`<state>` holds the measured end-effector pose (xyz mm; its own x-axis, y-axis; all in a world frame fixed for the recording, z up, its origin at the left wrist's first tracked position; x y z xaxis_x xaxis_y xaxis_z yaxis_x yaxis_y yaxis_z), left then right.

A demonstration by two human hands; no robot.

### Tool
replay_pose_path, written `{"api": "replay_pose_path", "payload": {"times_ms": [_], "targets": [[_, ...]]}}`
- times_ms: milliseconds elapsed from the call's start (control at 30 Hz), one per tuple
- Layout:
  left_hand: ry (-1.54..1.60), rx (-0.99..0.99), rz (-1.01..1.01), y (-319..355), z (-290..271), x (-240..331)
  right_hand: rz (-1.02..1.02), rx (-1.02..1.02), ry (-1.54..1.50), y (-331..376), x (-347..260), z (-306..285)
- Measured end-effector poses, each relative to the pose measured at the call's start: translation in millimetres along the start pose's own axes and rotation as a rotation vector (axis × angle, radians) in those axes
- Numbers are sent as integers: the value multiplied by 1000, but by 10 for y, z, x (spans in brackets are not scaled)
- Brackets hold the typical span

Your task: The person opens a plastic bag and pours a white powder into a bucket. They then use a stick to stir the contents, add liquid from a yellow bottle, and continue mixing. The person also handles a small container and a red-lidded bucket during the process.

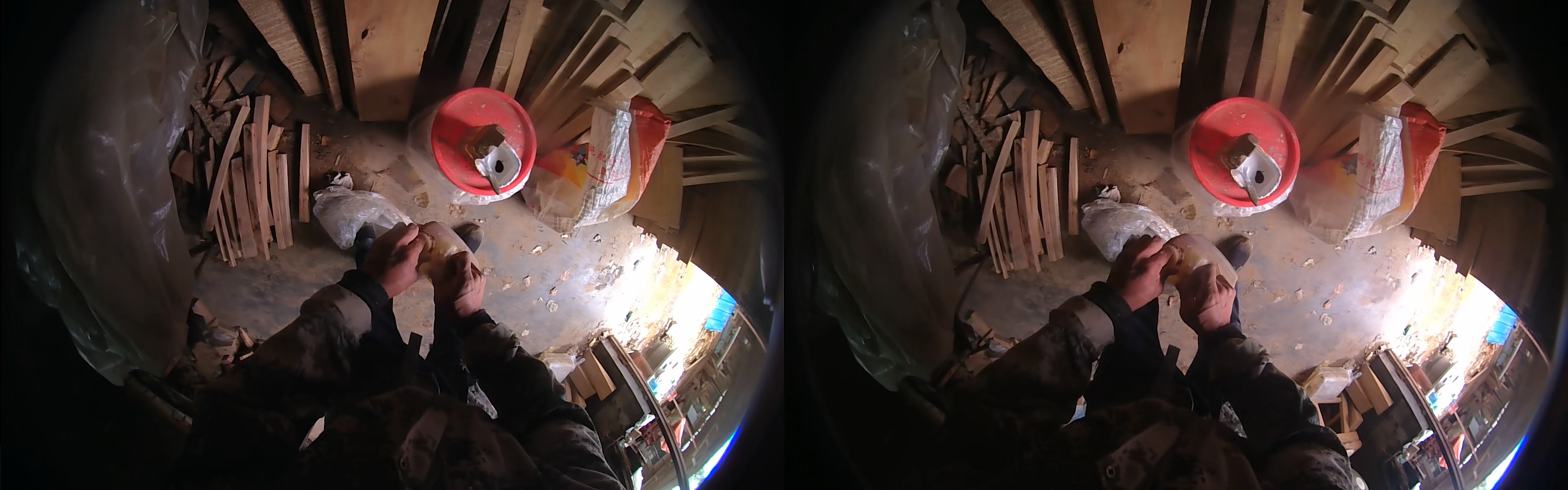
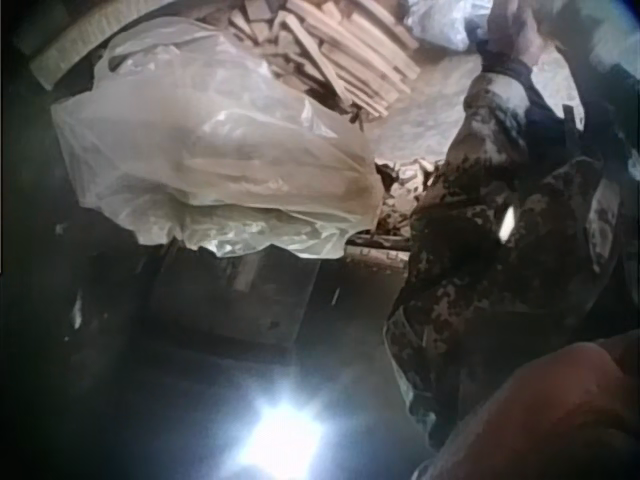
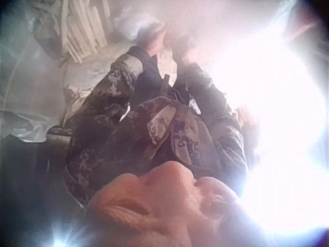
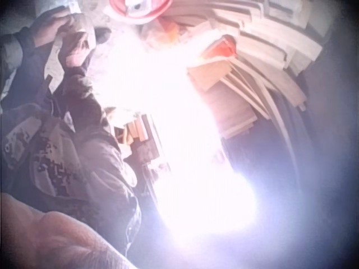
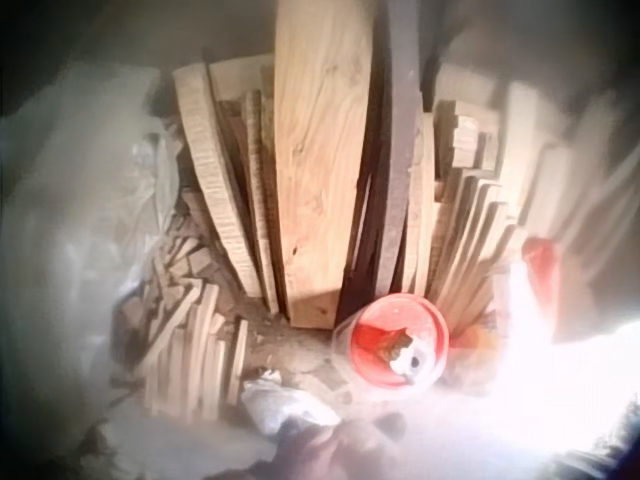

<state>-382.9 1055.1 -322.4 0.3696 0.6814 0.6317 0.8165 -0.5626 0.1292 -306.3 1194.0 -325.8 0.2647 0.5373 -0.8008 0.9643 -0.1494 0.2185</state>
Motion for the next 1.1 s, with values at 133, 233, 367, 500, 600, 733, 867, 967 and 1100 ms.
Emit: {"api": "replay_pose_path", "payload": {"times_ms": [133, 233, 367, 500, 600, 733, 867, 967, 1100], "targets": [[-16, -51, -1, 45, 291, -364, 61, -35, 19, -30, 325, 344], [-123, -237, -57, 4, 676, -772, 111, -143, 38, -162, 727, 741], [-140, -149, -281, 163, 827, -1272, 231, -180, 26, -561, 1494, 1430], [-76, -198, -457, 334, 905, -1632, 442, -216, -128, -964, 2299, 2153], [-11, -213, -495, 71, 896, -1750, 500, -172, -201, -1151, 2715, 2470], [201, -52, -116, -1023, 819, -1247, 394, -169, -201, -1102, 2903, 2507], [188, -129, 127, -2166, 876, -519, 645, 87, -455, -672, 2964, 1744], [183, -322, 201, -2600, 955, -239, 718, 536, -657, -546, 2848, 736], [253, -297, 28, -2524, 1033, -306, 540, 519, -394, -911, 2407, -142]]}}
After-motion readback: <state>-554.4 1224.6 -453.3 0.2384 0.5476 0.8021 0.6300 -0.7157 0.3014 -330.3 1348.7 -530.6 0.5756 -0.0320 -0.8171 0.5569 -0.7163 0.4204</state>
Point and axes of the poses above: each hand's wrist, its own y-axis away from the middle knuckle, its own z-axis out of the palm, x = y × z, the point moved 8 cm from there along -y, towards the middle knuckle, and after that the axes turned 7 degrees about -y, right-handed, at the moved point
